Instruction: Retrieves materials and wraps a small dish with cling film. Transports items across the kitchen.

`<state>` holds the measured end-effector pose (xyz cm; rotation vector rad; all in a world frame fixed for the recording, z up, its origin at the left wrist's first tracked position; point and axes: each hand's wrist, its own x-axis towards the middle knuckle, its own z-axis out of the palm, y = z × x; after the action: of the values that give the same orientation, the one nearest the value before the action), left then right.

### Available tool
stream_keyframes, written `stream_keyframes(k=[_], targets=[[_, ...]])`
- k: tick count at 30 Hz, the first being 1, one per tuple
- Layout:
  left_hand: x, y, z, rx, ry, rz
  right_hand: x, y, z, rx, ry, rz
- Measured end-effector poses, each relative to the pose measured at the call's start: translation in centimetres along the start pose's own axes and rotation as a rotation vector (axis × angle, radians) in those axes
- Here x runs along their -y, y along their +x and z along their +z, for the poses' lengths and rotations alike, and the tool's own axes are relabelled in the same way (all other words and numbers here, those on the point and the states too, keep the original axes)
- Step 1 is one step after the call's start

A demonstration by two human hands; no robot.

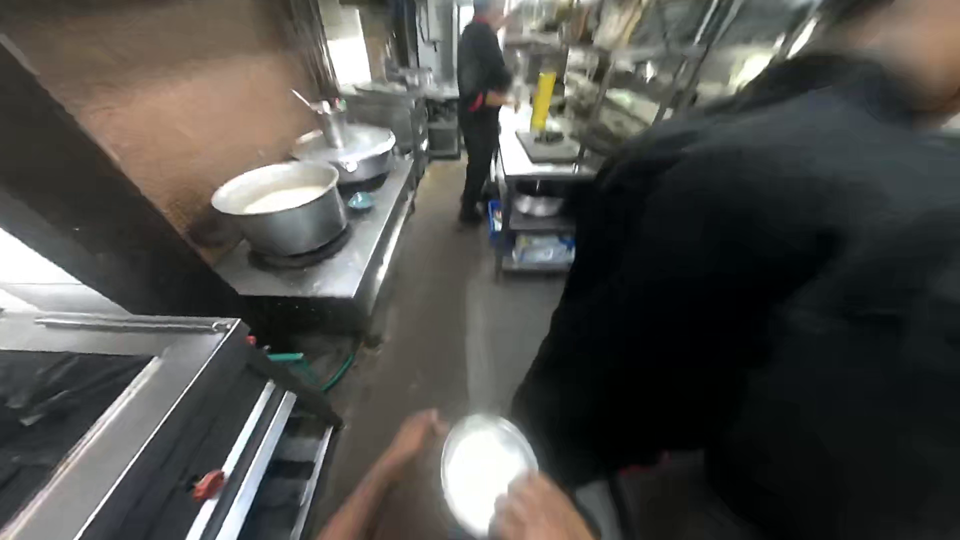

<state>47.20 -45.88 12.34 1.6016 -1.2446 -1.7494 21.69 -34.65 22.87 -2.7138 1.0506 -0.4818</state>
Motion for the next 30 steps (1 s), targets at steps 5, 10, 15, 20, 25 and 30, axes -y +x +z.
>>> stream_keyframes(k=[5,10,15,20,25,30], targets=[[-8.7,4.9,-6.3,0.356,-0.201,-0.079,-8.8,10.1,4.3,-0.143,-0.121,-0.050],[-14.9,14.7,-12.2,0.306,-0.166,-0.046,-17.1,21.5,7.0,-0.293,-0.101,0.040],[-22.3,23.2,-18.4,0.206,-0.111,-0.030,-22.8,31.7,4.5,-0.284,-0.086,0.224],[-27.7,32.1,-22.6,0.109,-0.239,0.033,-32.3,38.1,1.1,-0.579,0.208,0.524],[-32.5,42.7,-25.3,0.040,-0.306,0.044,-41.9,43.9,-0.1,-0.819,0.819,0.915],[-39.5,56.0,-27.7,0.045,-0.316,0.045,-52.3,53.1,-0.3,-0.927,1.009,1.125]])
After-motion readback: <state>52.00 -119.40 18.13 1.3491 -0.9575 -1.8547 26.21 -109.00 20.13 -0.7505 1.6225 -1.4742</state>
